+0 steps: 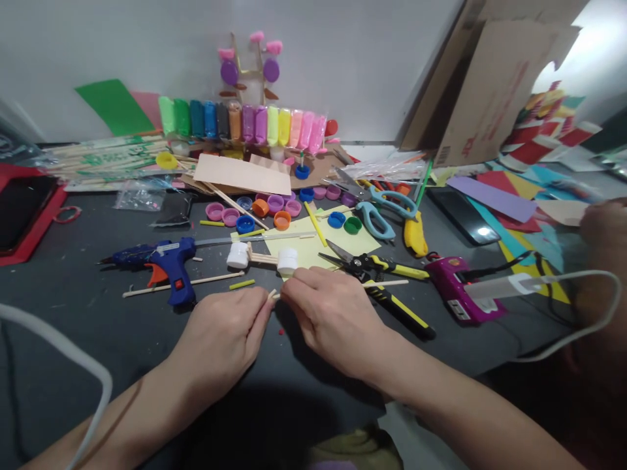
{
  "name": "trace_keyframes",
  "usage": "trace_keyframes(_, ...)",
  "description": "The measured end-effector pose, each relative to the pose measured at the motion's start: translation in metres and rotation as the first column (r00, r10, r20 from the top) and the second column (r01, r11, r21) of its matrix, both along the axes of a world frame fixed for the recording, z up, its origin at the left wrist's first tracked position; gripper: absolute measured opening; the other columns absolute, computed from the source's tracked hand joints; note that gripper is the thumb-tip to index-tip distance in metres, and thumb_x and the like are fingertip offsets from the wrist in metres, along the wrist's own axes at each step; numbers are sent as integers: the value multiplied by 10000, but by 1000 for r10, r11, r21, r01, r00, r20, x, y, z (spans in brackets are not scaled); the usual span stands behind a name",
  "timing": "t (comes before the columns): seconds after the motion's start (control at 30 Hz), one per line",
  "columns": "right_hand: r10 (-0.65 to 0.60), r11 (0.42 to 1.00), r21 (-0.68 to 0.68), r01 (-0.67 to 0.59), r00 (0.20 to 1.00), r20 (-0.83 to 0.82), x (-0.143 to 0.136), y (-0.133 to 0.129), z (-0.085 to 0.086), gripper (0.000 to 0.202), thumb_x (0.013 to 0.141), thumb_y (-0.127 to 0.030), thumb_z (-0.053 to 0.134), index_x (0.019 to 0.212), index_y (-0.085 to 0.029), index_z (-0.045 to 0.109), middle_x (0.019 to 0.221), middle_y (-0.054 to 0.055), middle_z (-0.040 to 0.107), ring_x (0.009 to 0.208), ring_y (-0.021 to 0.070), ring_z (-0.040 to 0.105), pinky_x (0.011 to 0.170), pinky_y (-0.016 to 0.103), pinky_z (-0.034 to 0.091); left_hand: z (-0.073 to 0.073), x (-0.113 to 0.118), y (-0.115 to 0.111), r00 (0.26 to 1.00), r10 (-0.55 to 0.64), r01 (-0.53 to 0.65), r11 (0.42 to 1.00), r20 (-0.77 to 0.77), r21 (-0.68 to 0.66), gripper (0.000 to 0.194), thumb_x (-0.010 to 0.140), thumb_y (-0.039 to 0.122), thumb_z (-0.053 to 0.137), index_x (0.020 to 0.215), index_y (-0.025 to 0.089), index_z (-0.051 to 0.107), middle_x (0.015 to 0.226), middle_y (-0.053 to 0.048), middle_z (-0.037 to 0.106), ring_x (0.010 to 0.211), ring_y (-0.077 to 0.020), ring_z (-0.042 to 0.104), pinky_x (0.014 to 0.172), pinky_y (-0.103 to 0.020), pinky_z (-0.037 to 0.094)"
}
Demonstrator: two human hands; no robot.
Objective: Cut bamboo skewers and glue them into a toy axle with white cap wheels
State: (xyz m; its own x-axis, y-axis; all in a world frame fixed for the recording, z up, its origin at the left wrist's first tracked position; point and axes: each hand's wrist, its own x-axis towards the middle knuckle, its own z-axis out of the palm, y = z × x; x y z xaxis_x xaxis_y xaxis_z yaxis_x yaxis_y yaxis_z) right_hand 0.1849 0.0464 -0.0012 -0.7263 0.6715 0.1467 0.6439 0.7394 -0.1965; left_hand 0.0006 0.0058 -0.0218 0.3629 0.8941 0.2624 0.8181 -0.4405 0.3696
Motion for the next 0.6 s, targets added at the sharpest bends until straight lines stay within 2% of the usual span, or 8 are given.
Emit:
trace_keyframes(0.17, -20, 1000, 18, 20, 1000, 19, 0, 3, -2, 182, 916, -129, 496, 791, -188, 616, 739, 27, 630, 658, 180, 533, 589, 317, 291, -2, 9, -2, 1000, 5, -5, 1000, 14, 21, 325, 968, 191, 420, 662, 204, 529, 564, 8, 589, 487, -147, 565, 517, -277, 369)
trace_keyframes(0.3, -111, 992, 64, 109, 994, 20, 1, 10, 1, 214, 935, -115, 470, 810, -171, 634, 741, 47, 638, 647, 185, 521, 582, 321, 279, 3, 19, -7, 991, -96, 95, 995, 96, 17, 374, 968, 188, 403, 615, 205, 525, 515, 16, 556, 460, -144, 536, 498, -290, 340)
trace_keyframes(0.33, -111, 992, 67, 111, 994, 0, 2, 13, 2, 222, 951, -129, 460, 825, -167, 640, 750, 49, 640, 660, 185, 527, 592, 316, 293, 5, 19, -7, 991, -75, 75, 997, 113, 3, 372, 973, 191, 405, 623, 200, 531, 528, 17, 560, 468, -137, 536, 503, -281, 347)
trace_keyframes(0.37, -101, 992, 68, 103, 994, -29, 4, 15, 2, 228, 966, -149, 454, 845, -164, 646, 765, 51, 643, 682, 186, 537, 609, 309, 316, 8, 18, -7, 983, 14, -1, 997, 182, -71, 358, 980, 210, 420, 645, 194, 546, 544, 22, 562, 481, -127, 535, 512, -267, 358)
trace_keyframes(0.4, -89, 993, 69, 93, 994, -64, 6, 17, 2, 231, 978, -166, 449, 871, -158, 653, 785, 56, 648, 711, 188, 548, 632, 301, 340, 10, 15, -7, 959, 111, -71, 985, 262, -157, 345, 988, 232, 430, 670, 192, 557, 538, 35, 545, 484, -117, 527, 510, -252, 361)
trace_keyframes(0.5, -53, 993, 99, 69, 986, -159, 12, 26, 0, 238, 989, -161, 430, 936, -133, 660, 834, 85, 654, 784, 202, 558, 701, 298, 388, 16, 7, -7, 826, 215, 2, 924, 521, -384, 282, 1010, 298, 435, 838, 190, 631, 560, 54, 557, 491, -97, 529, 491, -218, 379)
trace_keyframes(0.6, 42, 990, 139, -19, 986, -162, 17, 32, -2, 215, 965, -108, 436, 1002, -119, 648, 829, 90, 647, 773, 213, 520, 712, 317, 389, 17, 2, -10, 711, 247, 99, 892, 658, -441, 235, 1010, 325, 455, 1019, 199, 653, 607, 52, 598, 500, -87, 536, 456, -205, 369)
